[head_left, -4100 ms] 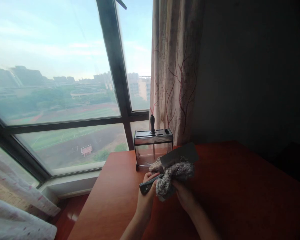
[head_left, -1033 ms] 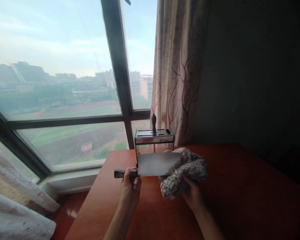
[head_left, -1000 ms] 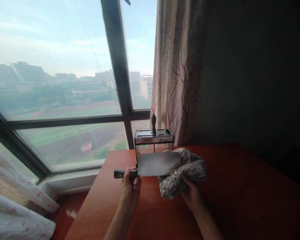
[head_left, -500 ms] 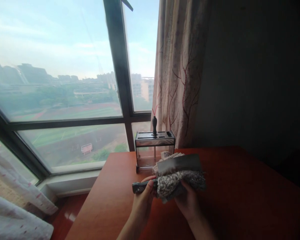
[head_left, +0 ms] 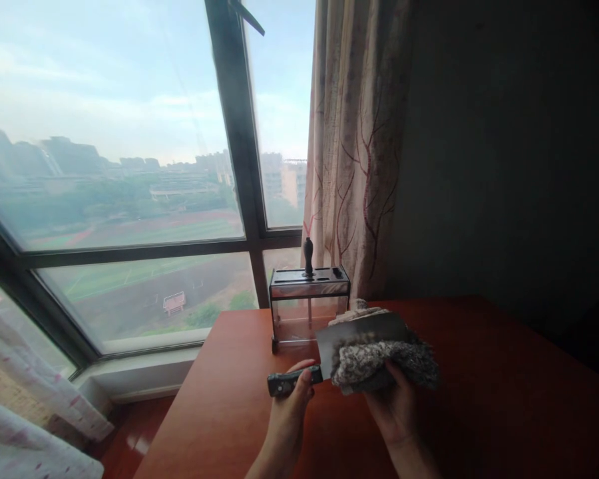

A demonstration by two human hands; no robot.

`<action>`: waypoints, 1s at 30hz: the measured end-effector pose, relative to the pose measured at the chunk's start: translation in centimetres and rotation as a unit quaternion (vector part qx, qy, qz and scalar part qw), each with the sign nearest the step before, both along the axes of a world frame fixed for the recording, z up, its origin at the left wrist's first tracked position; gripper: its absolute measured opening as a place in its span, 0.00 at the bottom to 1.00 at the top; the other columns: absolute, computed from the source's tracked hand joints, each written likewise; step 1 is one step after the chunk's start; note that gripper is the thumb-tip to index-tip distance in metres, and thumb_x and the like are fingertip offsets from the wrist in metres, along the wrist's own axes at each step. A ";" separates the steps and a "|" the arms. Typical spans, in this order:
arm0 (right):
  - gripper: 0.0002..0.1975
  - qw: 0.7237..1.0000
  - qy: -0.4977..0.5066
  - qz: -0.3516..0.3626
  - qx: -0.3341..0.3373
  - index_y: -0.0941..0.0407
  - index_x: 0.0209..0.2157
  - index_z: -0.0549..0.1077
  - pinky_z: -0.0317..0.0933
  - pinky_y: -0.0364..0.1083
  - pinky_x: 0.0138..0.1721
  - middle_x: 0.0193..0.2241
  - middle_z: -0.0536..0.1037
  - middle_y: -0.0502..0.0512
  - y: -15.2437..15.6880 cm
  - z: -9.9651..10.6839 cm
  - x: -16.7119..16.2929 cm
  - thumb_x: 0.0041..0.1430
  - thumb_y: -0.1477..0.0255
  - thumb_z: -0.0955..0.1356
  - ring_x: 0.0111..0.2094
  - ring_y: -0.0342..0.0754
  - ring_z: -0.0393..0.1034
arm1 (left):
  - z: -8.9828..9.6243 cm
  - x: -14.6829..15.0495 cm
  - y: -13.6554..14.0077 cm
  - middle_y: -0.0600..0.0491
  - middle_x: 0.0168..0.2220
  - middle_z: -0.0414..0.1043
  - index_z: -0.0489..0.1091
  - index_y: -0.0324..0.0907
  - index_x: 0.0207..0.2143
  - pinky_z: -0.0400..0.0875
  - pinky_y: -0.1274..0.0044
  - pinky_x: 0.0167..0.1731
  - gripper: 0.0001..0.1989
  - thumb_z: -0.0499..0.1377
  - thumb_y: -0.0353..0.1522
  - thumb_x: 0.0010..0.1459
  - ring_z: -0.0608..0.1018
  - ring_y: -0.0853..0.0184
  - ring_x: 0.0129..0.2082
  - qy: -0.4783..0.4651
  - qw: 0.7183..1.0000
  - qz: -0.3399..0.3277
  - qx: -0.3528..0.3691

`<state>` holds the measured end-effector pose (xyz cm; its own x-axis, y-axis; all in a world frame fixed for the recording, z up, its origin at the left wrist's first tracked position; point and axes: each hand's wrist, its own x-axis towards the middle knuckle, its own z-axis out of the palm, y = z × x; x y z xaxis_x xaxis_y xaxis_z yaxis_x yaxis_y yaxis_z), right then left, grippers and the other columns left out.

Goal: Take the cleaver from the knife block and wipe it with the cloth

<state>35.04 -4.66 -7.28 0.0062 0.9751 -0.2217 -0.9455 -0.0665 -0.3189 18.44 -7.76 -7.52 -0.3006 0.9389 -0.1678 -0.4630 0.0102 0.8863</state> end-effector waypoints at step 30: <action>0.15 0.968 -0.246 0.037 -0.020 0.56 0.29 0.79 0.68 0.49 0.37 0.29 0.82 0.50 0.2 -1.8 2.0 0.33 0.74 0.78 0.33 0.52 0.75 | 4.3 -5.7 0.6 0.52 0.25 0.71 0.74 0.38 0.25 0.65 0.78 0.22 0.11 0.65 0.38 0.46 0.70 0.69 0.22 0.018 0.994 -0.023 0.109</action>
